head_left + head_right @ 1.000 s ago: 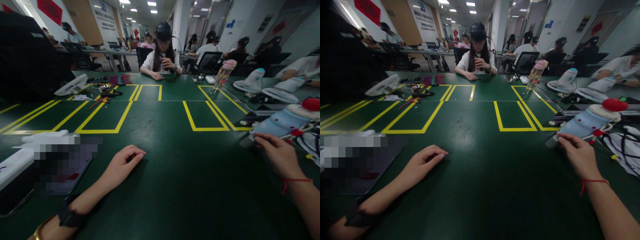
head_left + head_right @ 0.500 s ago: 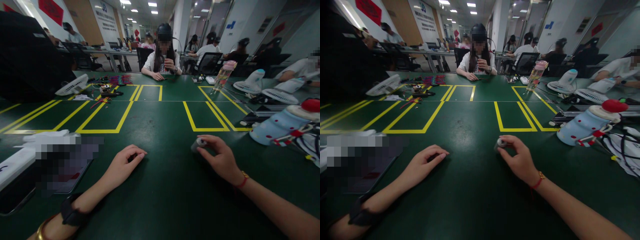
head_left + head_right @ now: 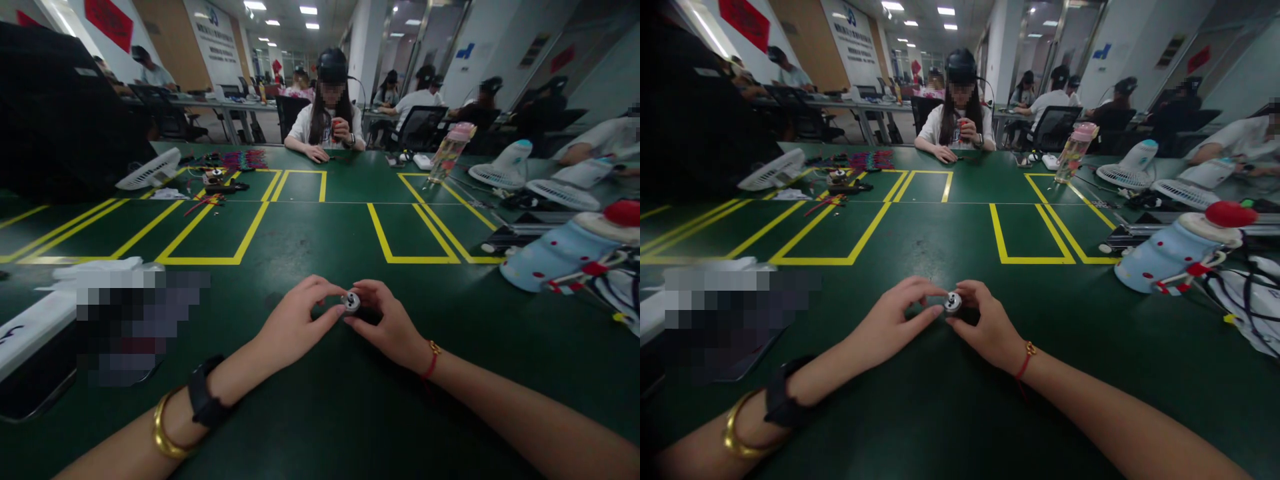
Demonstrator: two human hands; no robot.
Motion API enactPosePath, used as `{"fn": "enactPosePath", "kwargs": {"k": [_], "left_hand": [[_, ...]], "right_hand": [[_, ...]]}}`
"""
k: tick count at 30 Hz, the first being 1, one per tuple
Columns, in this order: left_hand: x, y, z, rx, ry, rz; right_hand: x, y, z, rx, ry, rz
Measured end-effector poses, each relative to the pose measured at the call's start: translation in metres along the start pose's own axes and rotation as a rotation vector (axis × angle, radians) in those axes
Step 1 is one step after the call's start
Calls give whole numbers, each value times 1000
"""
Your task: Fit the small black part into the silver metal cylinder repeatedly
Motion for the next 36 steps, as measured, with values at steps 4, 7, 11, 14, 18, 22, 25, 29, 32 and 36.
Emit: {"fn": "enactPosePath", "kwargs": {"k": [4, 7, 11, 14, 18, 22, 25, 29, 32, 36], "left_hand": [[-1, -12, 13, 24, -58, -36], [-12, 5, 12, -42, -114, -36], [-1, 28, 6, -83, -24, 78], [17, 34, 5, -77, 60, 205], [27, 32, 7, -85, 78, 290], [22, 32, 4, -88, 54, 224], [7, 41, -6, -111, 32, 75], [-24, 63, -27, -204, -24, 5], [-41, 78, -39, -272, -78, 8], [-47, 86, -42, -300, -124, -3]], "right_hand": [[4, 2, 1, -22, 39, -13], [-2, 9, 0, -58, 30, -98], [-9, 10, -2, -55, 22, -165], [-11, 8, -3, -48, 11, -171], [-6, 7, -2, -34, 23, -156], [-13, 7, -2, -9, -1, -143], [-61, -7, -8, 53, -154, -224], [-178, -44, -44, 228, -547, -442], [-245, -73, -79, 408, -700, -611], [-259, -65, -92, 349, -722, -827]]}}
Point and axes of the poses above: each hand's wrist, its own z-axis towards the middle knuckle, its own x-axis out of the palm, y = z × x, the point moved 9 cm from there along z, towards the middle knuckle
